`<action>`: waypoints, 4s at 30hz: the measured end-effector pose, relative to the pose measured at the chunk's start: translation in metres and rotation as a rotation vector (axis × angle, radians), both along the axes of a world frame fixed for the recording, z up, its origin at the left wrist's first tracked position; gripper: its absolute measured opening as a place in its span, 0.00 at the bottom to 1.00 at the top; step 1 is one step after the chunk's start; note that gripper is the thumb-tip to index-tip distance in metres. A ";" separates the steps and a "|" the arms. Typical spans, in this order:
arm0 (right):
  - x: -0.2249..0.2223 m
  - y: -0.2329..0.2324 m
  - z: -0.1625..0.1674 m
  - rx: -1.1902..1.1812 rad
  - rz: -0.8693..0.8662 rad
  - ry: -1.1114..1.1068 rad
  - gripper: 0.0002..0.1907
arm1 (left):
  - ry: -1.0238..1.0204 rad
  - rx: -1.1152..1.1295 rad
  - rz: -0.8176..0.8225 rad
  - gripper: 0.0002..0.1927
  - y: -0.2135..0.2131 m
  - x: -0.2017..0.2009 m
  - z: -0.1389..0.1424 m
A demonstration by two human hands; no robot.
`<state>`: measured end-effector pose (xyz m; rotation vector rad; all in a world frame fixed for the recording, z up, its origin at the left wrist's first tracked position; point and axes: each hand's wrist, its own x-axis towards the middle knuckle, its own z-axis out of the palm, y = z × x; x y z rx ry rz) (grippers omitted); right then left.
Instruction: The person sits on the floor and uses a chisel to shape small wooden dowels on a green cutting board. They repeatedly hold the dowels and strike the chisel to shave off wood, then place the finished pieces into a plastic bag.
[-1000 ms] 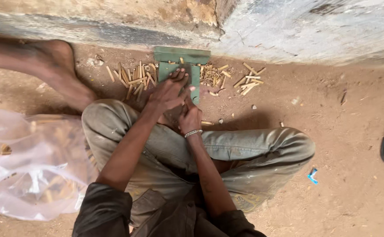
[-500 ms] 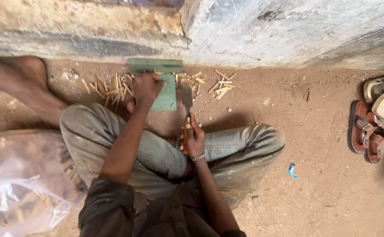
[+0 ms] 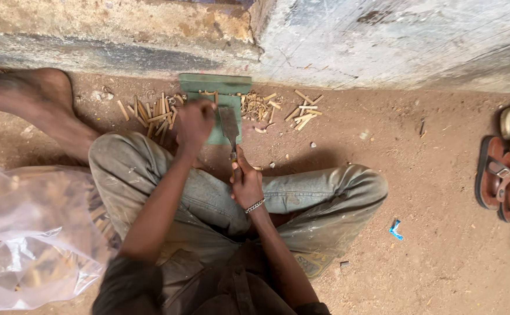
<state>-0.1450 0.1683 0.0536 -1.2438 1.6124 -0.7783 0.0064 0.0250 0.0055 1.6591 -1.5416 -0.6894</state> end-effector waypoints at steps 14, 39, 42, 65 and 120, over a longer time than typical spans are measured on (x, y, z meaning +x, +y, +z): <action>0.019 0.001 -0.034 -0.185 0.036 0.197 0.19 | -0.587 0.109 -0.672 0.41 0.054 -0.001 -0.020; -0.027 -0.013 -0.061 0.010 -0.248 -0.634 0.27 | -0.184 -0.088 -0.214 0.21 -0.033 -0.024 -0.008; -0.031 -0.010 -0.065 -0.006 -0.297 -0.661 0.28 | -0.272 -0.088 -0.231 0.17 -0.036 -0.035 -0.007; -0.041 -0.007 -0.060 -0.043 -0.402 -0.731 0.28 | 0.258 -0.307 -0.281 0.10 0.041 -0.002 0.082; -0.033 -0.008 -0.054 -0.093 -0.315 -0.648 0.28 | 1.155 -0.479 -0.267 0.14 0.170 -0.017 0.122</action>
